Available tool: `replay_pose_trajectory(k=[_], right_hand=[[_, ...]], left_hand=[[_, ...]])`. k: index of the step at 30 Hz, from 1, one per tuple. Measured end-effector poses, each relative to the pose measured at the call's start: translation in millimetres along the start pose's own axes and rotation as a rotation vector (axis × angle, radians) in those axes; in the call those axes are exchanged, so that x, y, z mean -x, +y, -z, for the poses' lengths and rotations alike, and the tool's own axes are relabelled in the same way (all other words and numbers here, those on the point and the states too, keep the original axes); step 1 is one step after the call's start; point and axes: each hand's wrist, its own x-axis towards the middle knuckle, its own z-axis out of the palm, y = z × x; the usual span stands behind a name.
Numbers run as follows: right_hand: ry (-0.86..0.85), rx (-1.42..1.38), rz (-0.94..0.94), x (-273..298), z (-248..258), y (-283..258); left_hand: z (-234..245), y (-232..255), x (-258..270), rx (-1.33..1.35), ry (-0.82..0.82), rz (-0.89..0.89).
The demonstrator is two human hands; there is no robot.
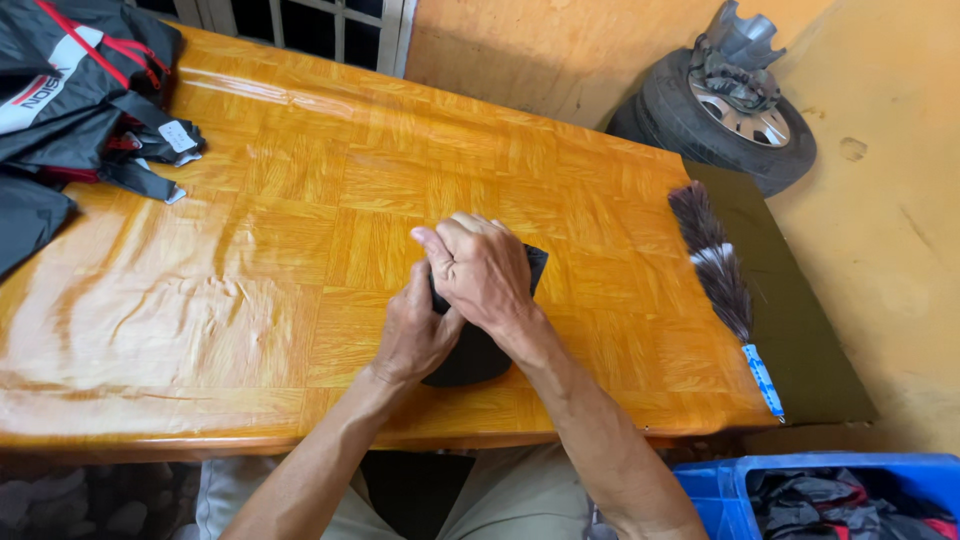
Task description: The person folds a black garment on a wooden table, smoothing the fabric by hand and using a duster to clean it before folding it into a compact rectangular shape and placing it into a blue bin containing other black garments.
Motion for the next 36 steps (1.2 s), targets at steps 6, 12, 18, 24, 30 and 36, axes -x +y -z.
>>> replay_pose_trajectory(k=[6, 12, 18, 24, 30, 36], right_hand=[[0.494, -0.268, -0.193, 37.2, 42.2, -26.3], [0.385, -0.569, -0.658, 97.7, -4.5, 27.9], [0.482, -0.459, -0.566, 75.4, -2.4, 26.4], [-0.124, -1.006, -0.835, 83.7, 39.1, 18.2], [0.492, -1.428, -1.443, 98.8, -17.4, -30.8], [0.507, -1.155, -1.214, 102.8, -33.6, -12.1]], left_hand=[[19.5, 17.7, 2.3, 0.064, 0.152, 0.078], [8.3, 14.7, 27.1, 0.034, 0.136, 0.111], [2.9, 33.2, 13.8, 0.195, 0.202, 0.328], [6.6, 36.5, -8.0, 0.314, 0.413, 0.796], [-14.7, 21.2, -8.8, 0.389, 0.589, 0.894], [-17.1, 18.0, -12.5, 0.501, 0.557, 0.942]])
